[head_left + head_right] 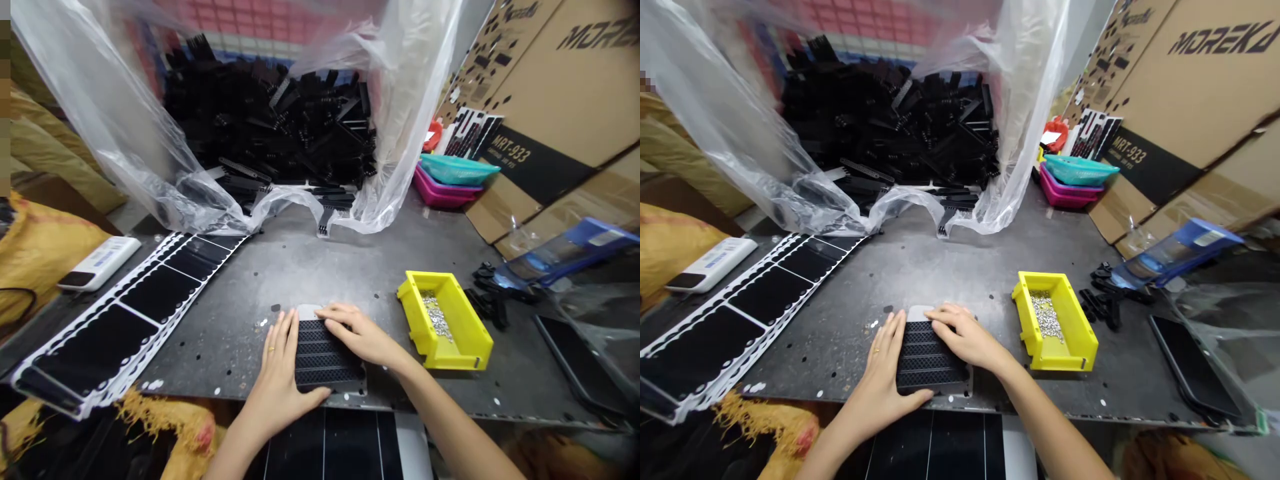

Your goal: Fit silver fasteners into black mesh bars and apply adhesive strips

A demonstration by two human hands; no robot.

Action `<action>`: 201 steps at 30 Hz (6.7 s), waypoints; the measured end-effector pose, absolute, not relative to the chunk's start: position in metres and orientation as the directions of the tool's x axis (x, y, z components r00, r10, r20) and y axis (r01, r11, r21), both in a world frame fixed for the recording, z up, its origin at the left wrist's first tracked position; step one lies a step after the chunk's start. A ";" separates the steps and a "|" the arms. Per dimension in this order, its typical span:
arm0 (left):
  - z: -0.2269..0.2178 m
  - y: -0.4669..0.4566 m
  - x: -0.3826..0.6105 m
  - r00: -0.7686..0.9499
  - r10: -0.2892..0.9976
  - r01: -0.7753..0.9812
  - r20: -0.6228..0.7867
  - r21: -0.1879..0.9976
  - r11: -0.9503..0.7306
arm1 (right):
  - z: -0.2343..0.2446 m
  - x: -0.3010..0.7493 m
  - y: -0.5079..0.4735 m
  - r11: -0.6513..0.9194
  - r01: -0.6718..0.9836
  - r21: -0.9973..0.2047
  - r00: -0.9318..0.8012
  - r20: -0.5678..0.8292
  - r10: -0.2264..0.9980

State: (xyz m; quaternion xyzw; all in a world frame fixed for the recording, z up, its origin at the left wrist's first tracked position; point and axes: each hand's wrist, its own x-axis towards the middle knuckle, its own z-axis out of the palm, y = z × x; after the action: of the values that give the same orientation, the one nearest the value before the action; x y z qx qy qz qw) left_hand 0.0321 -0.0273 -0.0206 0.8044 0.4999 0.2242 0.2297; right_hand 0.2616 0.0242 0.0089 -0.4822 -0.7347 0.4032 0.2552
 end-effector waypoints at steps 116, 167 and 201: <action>0.015 -0.004 0.023 0.602 0.653 0.576 0.460 0.317 -0.754 | 0.025 0.291 -0.007 0.568 0.814 -0.119 -0.497 0.362 0.789; 0.014 -0.026 0.000 0.550 0.674 0.679 0.493 0.205 -0.705 | 0.036 0.313 -0.028 0.768 0.601 0.222 -0.787 0.331 0.520; 0.026 -0.019 -0.015 0.690 0.622 0.636 0.370 0.101 -0.765 | 0.030 0.316 -0.053 0.762 0.615 0.202 -0.773 0.346 0.532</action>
State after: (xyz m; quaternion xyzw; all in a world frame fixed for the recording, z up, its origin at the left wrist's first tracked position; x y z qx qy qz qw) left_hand -0.0146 -0.0190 0.0262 0.9189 0.3424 0.1949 -0.0178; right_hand 0.3156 -0.0532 0.0296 -0.3087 -0.9289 -0.1537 0.1350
